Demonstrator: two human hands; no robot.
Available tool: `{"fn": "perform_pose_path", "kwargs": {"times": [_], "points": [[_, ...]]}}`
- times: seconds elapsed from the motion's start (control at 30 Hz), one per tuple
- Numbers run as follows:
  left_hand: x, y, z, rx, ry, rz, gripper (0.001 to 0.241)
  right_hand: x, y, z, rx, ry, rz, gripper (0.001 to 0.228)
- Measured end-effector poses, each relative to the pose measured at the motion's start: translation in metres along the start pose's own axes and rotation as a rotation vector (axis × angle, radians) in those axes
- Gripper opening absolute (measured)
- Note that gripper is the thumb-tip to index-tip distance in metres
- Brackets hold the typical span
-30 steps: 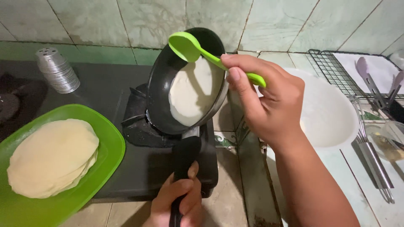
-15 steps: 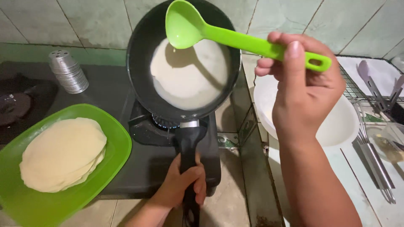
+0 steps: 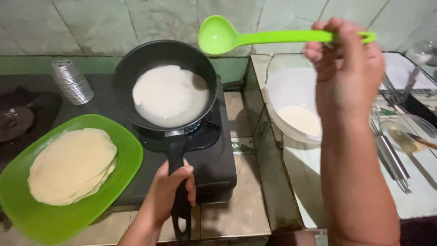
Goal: The recorder is making thin pancakes or crepes by pouring batter onto a heated frying pan, letting it set, and then sliding it onto a stack.
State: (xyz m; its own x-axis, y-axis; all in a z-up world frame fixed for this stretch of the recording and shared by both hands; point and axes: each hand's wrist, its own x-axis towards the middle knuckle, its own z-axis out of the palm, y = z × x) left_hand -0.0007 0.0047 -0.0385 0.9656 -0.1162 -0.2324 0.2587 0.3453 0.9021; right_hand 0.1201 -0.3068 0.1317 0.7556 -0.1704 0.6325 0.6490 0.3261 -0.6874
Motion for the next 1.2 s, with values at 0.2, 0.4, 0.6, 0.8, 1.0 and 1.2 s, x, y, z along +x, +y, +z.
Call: {"fn": "perform_pose_path", "kwargs": {"times": [0.2,0.4,0.6,0.8,1.0,1.2], "points": [[-0.005,0.006,-0.002,-0.044,0.073,-0.028,0.016,0.002,-0.012,-0.115,-0.082,0.118,-0.083,0.02],[-0.005,0.014,0.002,-0.041,0.101,-0.069,0.022,0.0,0.002,-0.212,-0.31,0.091,-0.234,0.031],[0.003,0.013,-0.004,-0.069,0.032,-0.078,0.022,-0.004,0.019,-0.235,-0.342,0.076,-0.158,0.034],[0.017,0.01,-0.013,-0.04,0.034,-0.079,0.021,0.0,0.033,-0.253,-0.3,0.096,-0.079,0.031],[0.028,0.007,-0.027,-0.089,-0.077,-0.112,0.031,-0.001,0.034,-0.247,-0.305,0.079,-0.087,0.033],[0.005,0.023,0.002,-0.351,-0.069,-0.141,0.041,-0.005,0.036,-0.24,-0.426,0.114,-0.071,0.03]]}}
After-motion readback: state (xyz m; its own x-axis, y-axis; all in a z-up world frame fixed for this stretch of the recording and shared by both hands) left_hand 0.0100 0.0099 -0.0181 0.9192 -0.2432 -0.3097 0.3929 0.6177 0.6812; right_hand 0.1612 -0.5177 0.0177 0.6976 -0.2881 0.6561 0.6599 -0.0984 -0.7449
